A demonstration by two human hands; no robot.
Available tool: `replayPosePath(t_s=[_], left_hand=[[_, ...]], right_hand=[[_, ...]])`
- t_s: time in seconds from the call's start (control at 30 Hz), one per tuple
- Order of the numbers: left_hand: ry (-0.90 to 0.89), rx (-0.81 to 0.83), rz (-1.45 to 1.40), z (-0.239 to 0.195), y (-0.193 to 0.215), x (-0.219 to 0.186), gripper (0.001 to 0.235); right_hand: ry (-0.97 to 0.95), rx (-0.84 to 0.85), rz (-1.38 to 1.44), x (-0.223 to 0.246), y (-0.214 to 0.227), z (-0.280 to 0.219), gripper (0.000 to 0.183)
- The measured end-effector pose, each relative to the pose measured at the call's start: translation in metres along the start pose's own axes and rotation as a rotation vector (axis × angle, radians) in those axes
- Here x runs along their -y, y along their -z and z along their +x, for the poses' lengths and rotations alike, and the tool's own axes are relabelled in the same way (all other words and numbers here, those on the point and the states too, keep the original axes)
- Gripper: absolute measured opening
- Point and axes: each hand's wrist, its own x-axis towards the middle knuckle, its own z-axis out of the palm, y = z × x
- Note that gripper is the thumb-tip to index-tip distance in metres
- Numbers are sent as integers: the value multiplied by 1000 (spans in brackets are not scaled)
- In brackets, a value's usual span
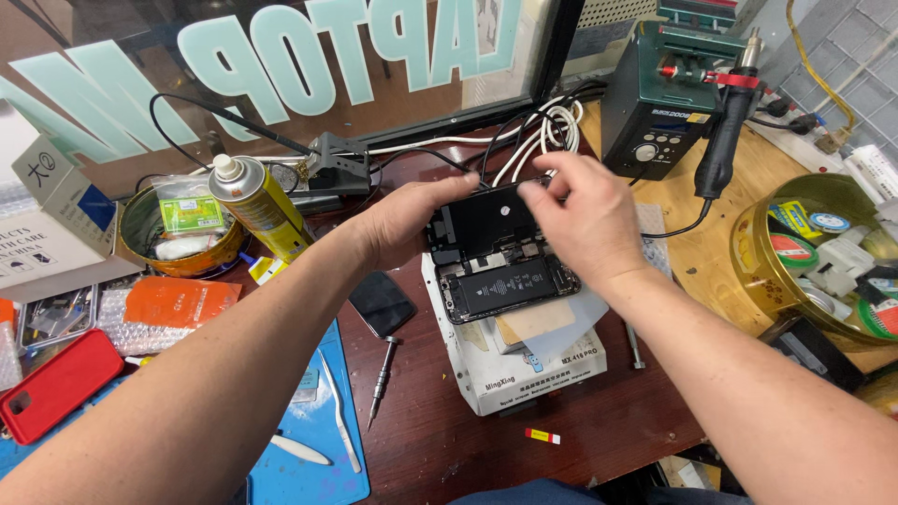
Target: The person uses a screwdriver to remove screws from a disassembled smartphone, then wipes the screen with a cloth and marks a spot with a marker. The phone remains open on the workbench throughout.
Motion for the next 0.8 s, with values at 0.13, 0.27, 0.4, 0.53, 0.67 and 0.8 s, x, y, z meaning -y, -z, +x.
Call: replayPosePath(t_s=[0.13, 0.27, 0.4, 0.53, 0.67, 0.8], left_hand=[[-21, -46, -39, 1, 4, 6, 31], [-104, 1, -202, -13, 3, 12, 30], [-142, -96, -255, -27, -14, 18, 35], [-184, -238, -160, -34, -32, 27, 36], [-346, -290, 32, -37, -45, 39, 33], [-362, -366, 222, -48, -59, 43, 31]], right_hand=[[-220, -75, 62, -60, 22, 3, 14], [-701, 21, 233, -111, 45, -9, 19], [-787, 71, 98, -111, 56, -26, 28], [-374, 136, 399, -66, 46, -17, 30], [156, 334, 233, -16, 44, -15, 37], [250, 322, -7, 2, 54, -21, 23]])
